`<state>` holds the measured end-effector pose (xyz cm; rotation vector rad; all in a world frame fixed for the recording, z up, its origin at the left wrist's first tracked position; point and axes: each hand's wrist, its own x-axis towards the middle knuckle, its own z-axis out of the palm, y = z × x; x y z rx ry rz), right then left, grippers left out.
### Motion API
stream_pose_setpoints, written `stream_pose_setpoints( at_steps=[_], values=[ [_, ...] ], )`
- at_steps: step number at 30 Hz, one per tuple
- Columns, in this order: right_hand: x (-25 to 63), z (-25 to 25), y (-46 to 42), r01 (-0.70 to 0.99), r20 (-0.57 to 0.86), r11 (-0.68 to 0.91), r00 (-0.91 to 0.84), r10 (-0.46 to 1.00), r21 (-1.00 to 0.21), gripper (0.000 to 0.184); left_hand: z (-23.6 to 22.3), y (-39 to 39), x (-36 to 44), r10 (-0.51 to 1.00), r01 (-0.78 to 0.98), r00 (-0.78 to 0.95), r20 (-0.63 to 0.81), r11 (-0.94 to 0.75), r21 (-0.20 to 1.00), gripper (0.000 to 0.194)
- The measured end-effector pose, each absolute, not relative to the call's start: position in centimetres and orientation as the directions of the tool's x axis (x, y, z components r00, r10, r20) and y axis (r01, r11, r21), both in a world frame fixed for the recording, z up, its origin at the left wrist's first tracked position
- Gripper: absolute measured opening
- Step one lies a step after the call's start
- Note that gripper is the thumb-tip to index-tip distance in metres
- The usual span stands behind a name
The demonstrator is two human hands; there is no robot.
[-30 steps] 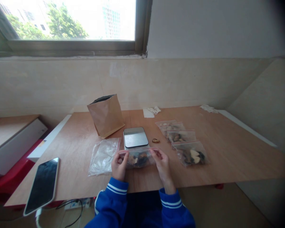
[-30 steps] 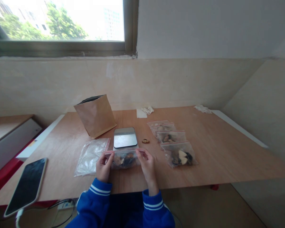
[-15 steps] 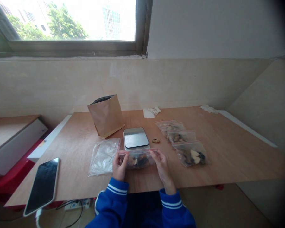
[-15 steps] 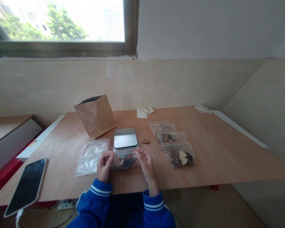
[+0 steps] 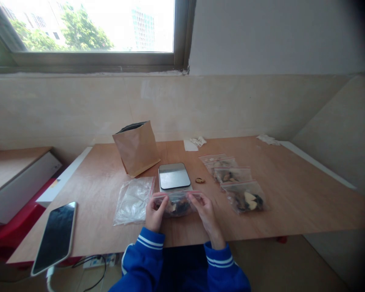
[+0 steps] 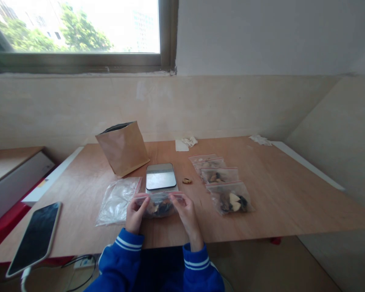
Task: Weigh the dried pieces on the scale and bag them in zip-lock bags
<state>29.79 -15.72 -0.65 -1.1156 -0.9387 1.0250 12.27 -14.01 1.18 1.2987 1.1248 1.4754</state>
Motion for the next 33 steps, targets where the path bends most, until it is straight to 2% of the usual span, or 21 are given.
stream_pose_setpoints(
  at_steps=[10, 21, 28, 33],
  values=[
    [29.5, 0.4, -16.0, -0.122, 0.178, 0.221, 0.29, 0.94, -0.968, 0.015, 1.9, -14.2, 12.2, 0.966, -0.041, -0.136, 0.221, -0.229, 0.973, 0.021],
    [29.5, 0.0, -15.9, -0.136, 0.097, 0.139, 0.278, 0.956, -0.981, 0.026, 1.6, -14.3, 12.3, 0.976, -0.079, -0.124, 0.179, -0.189, 0.979, 0.026],
    [29.2, 0.1, -16.2, -0.115, 0.086, 0.113, 0.213, 0.973, -0.987, 0.028, 1.7, -14.4, 12.2, 0.992, -0.018, 0.028, 0.125, -0.124, 0.992, 0.024],
    [28.9, 0.3, -16.1, -0.12, 0.07, 0.099, 0.229, 0.971, -0.988, 0.027, 2.1, -14.5, 12.2, 0.992, -0.041, 0.005, 0.125, -0.125, 0.991, 0.022]
  ],
)
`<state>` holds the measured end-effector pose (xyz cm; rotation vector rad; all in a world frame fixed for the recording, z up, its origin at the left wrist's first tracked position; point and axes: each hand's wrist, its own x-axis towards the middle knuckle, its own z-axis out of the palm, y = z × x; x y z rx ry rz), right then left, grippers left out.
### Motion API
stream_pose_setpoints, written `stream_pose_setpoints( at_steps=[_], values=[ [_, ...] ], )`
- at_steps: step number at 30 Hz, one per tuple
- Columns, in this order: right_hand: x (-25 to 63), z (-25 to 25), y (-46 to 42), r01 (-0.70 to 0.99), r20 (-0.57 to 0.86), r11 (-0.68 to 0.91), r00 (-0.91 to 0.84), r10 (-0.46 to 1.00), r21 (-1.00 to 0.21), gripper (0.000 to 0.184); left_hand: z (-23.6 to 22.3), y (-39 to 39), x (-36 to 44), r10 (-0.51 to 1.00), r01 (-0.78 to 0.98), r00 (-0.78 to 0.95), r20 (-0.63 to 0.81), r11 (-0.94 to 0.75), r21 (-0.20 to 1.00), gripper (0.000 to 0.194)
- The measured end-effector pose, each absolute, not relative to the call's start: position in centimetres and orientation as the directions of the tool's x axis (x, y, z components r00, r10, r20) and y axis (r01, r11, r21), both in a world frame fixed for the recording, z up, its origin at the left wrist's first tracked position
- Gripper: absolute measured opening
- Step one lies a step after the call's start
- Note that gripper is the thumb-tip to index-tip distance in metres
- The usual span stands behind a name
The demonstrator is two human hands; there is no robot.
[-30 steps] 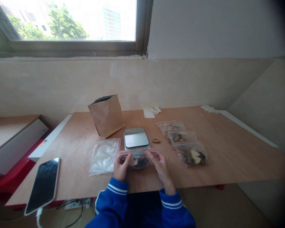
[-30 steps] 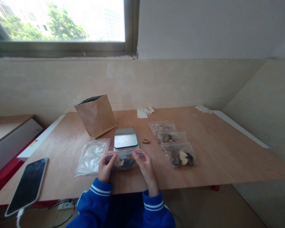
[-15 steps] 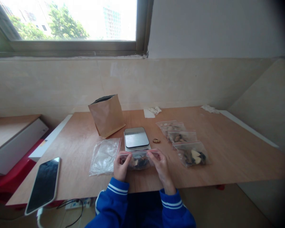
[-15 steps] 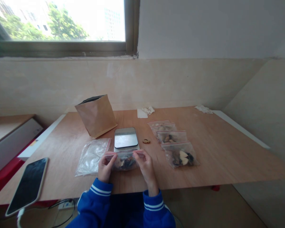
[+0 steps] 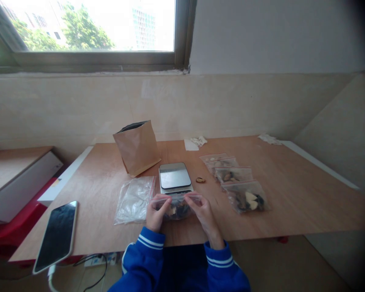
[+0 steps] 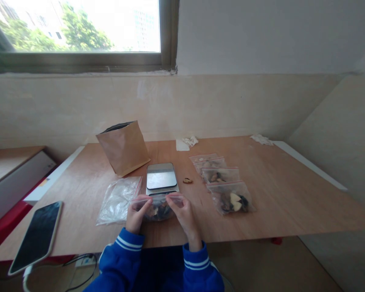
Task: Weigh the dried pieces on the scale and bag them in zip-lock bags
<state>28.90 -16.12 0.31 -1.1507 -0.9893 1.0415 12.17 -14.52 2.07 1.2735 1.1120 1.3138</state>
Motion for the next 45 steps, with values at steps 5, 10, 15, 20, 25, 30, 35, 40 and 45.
stream_pose_setpoints(
  at_steps=[5, 10, 15, 20, 25, 30, 35, 40, 45],
  values=[
    [28.8, 0.9, -16.2, -0.102, 0.121, 0.148, 0.235, 0.965, -0.984, 0.022, 2.2, -14.5, 12.1, 0.986, -0.053, -0.023, 0.164, -0.165, 0.985, 0.02],
    [28.7, 0.8, -16.2, -0.094, 0.116, 0.141, 0.234, 0.965, -0.986, 0.022, 2.3, -14.5, 12.2, 0.987, -0.037, -0.027, 0.156, -0.157, 0.987, 0.021],
    [29.0, 0.3, -16.3, -0.145, 0.054, 0.083, 0.193, 0.98, -0.986, 0.028, 2.1, -14.5, 12.2, 0.992, -0.042, 0.035, 0.124, -0.122, 0.992, 0.024],
    [29.0, 0.3, -16.4, -0.16, 0.055, 0.073, 0.11, 0.992, -0.984, 0.025, 2.4, -14.7, 12.2, 0.995, -0.051, 0.072, 0.072, -0.068, 0.996, 0.026],
    [28.7, 0.9, -16.3, -0.141, 0.067, 0.075, 0.059, 0.996, -0.987, 0.024, 2.8, -14.9, 12.3, 0.992, -0.044, 0.061, 0.106, -0.104, 0.994, 0.024],
    [28.4, 1.1, -16.4, -0.122, 0.099, 0.115, 0.13, 0.987, -0.986, 0.021, 2.9, -14.9, 12.3, 0.99, -0.034, 0.051, 0.131, -0.129, 0.991, 0.022],
    [27.9, 1.0, -16.4, -0.125, 0.119, 0.141, 0.17, 0.978, -0.982, 0.017, 2.7, -14.9, 12.2, 0.99, -0.07, 0.055, 0.127, -0.123, 0.99, 0.021],
    [27.8, 1.3, -16.4, -0.148, 0.092, 0.112, 0.136, 0.986, -0.983, 0.017, 2.1, -14.7, 12.1, 0.994, -0.107, 0.056, 0.09, -0.084, 0.991, 0.022],
    [28.1, 1.6, -16.4, -0.125, 0.093, 0.104, 0.094, 0.991, -0.987, 0.021, 1.8, -14.7, 12.2, 0.99, -0.099, 0.131, 0.047, -0.034, 0.994, 0.025]
  ],
)
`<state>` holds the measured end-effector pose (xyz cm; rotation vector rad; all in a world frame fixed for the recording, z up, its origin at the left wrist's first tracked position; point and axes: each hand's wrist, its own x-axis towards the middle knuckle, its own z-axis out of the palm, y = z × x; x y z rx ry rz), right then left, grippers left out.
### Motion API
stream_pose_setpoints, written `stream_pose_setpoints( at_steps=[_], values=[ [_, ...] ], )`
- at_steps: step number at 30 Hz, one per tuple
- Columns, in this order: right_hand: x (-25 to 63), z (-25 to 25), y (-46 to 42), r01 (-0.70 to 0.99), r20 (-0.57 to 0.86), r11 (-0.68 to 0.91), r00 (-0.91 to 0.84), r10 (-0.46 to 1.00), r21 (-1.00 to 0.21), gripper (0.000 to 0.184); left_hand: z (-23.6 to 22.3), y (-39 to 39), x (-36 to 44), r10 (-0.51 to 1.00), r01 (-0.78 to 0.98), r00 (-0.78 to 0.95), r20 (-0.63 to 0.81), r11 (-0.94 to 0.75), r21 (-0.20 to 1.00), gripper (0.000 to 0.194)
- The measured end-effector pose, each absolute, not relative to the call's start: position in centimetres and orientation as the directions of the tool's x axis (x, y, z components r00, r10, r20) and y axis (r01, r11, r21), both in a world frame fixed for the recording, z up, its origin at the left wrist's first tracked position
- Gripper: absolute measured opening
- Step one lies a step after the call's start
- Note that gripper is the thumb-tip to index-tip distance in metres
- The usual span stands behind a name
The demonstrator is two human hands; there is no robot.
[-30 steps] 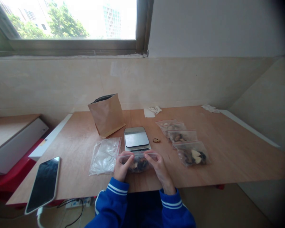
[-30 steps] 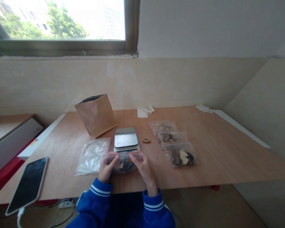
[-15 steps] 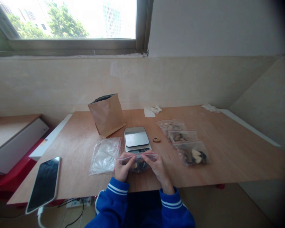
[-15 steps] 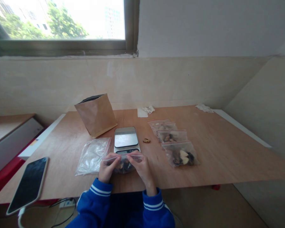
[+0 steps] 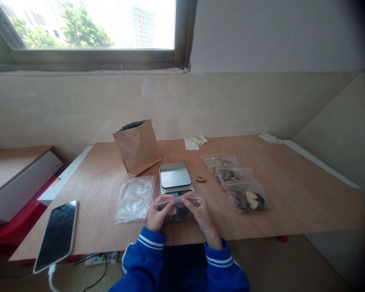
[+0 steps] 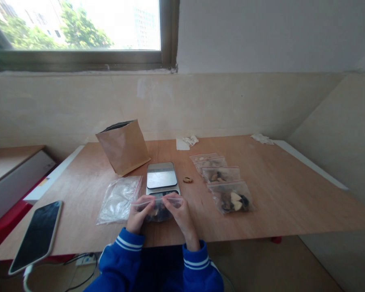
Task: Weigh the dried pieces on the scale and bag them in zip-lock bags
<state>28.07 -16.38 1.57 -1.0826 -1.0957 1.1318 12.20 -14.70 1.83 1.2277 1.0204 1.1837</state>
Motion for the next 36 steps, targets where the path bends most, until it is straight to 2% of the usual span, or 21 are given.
stream_pose_setpoints(
  at_steps=[14, 25, 31, 36],
  values=[
    [27.4, 1.4, -16.4, -0.18, 0.098, 0.097, 0.007, 0.995, -0.979, 0.017, 1.6, -14.8, 12.4, 0.986, -0.14, 0.154, 0.066, -0.045, 0.989, 0.022],
    [25.8, 1.5, -16.4, 0.012, 0.218, 0.219, 0.184, 0.958, -0.976, 0.014, 1.9, -15.1, 12.5, 0.995, -0.154, 0.069, 0.066, -0.054, 0.987, 0.023],
    [25.9, 1.9, -16.5, -0.053, 0.173, 0.187, 0.207, 0.963, -0.981, 0.019, 2.5, -15.0, 12.2, 0.998, -0.107, -0.007, 0.068, -0.068, 0.992, 0.024],
    [27.6, 1.5, -16.6, -0.123, 0.099, 0.136, 0.265, 0.959, -0.983, 0.03, 2.3, -14.9, 12.1, 0.999, -0.159, -0.045, -0.003, -0.004, 0.987, 0.034]
  ],
)
